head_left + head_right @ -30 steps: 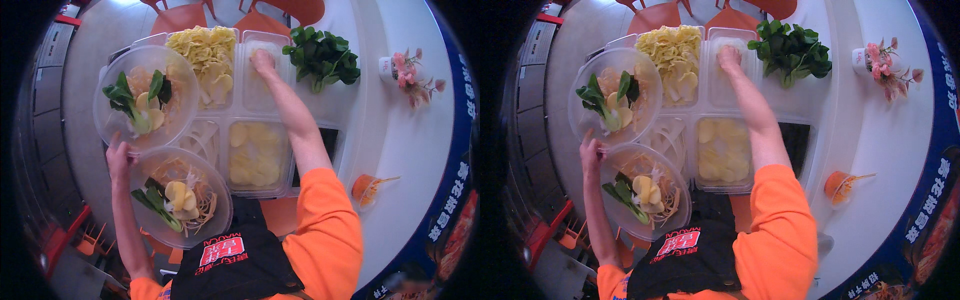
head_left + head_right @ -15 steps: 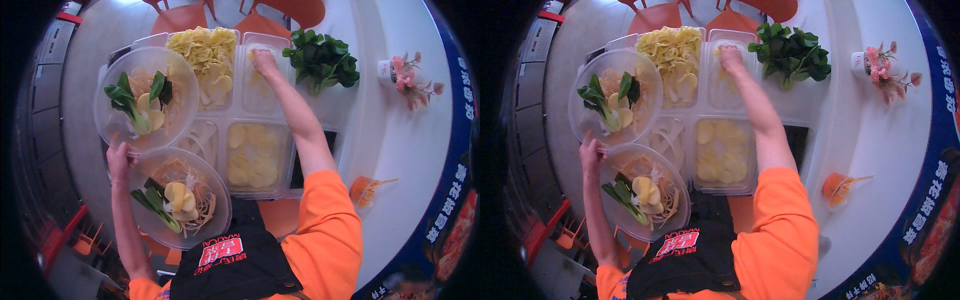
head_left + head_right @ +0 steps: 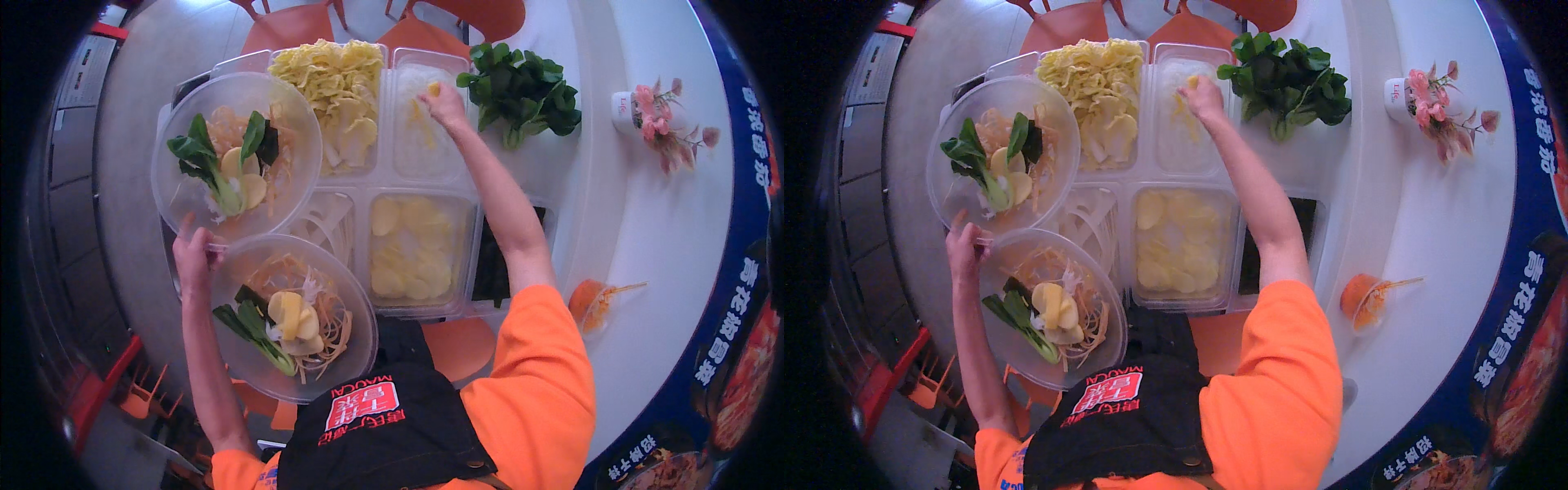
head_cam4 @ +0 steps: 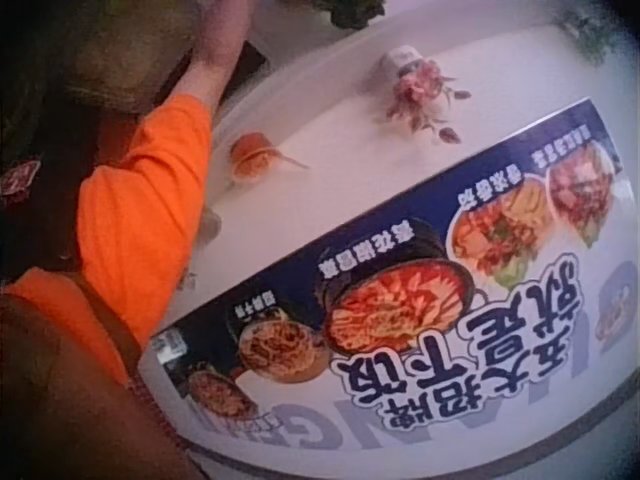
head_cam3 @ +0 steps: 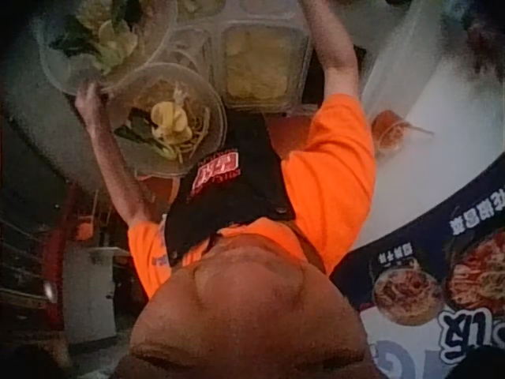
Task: The person assembles two takeaway food containers by adding various ingredients including enoki mushrooms, leafy greens, sliced meat, tofu, bean sprouts, noodles, seaweed, and potato slices. The person uses chopsticks to handle a red sauce and places the filled containers on a digital scale before moving them to a table.
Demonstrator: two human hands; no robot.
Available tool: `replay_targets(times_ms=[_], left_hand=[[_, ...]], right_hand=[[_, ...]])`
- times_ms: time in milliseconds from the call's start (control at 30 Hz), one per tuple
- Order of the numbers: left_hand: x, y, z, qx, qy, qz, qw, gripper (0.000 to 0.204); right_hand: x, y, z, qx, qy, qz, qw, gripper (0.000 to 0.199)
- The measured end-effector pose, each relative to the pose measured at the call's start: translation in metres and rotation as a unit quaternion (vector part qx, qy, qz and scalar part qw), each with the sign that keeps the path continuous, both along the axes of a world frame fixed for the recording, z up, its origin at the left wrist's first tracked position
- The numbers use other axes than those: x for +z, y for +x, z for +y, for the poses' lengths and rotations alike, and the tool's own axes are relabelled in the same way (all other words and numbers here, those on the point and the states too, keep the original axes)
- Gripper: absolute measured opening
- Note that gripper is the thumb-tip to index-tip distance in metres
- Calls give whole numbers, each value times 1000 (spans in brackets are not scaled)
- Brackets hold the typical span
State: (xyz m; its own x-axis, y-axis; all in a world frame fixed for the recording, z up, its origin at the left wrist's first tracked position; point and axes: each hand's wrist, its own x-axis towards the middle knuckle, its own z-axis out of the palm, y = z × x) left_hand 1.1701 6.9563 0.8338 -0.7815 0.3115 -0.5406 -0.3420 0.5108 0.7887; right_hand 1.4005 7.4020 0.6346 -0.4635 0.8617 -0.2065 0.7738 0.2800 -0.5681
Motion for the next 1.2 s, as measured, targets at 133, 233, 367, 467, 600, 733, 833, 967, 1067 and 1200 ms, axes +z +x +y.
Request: replay_targets(times_ms=[133,233,367,467,600,733,833,967,1067,1200], left_hand=[[-2,-1,1,10,9,1,1000,63],[-4,-2,-2,-1,-12,-2,1000,62],[-5,-3,-5,3,-3,-3,1000,61],[-4,-2,-5,-10,-1,11,1000,61],[4,1,1,0,-1,20,1000,59],[10,2,8,5,-12,14,1000,59],[7,0,5,-22,22,27,999,59],[-1,-6,2,-44,-23,49,998,22],[-1,-12,6,-42,-33,30,998,10],[9,-11,9,-20,-12,31,999,10]], right_hand=[[-34,-7,-30,-3,-25,-114,993,39],[-51,-13,-35,-34,-23,-125,991,34],[-33,0,-22,-27,-33,-48,998,25],[-3,21,-11,-60,-170,87,980,21],[17,42,-12,-91,-238,122,959,25],[34,44,-21,-69,-239,160,955,27],[89,42,-36,-75,-171,99,977,31],[209,42,-121,81,-262,348,897,26],[275,44,-222,159,-345,368,849,18],[281,17,-311,361,-332,201,848,25]])
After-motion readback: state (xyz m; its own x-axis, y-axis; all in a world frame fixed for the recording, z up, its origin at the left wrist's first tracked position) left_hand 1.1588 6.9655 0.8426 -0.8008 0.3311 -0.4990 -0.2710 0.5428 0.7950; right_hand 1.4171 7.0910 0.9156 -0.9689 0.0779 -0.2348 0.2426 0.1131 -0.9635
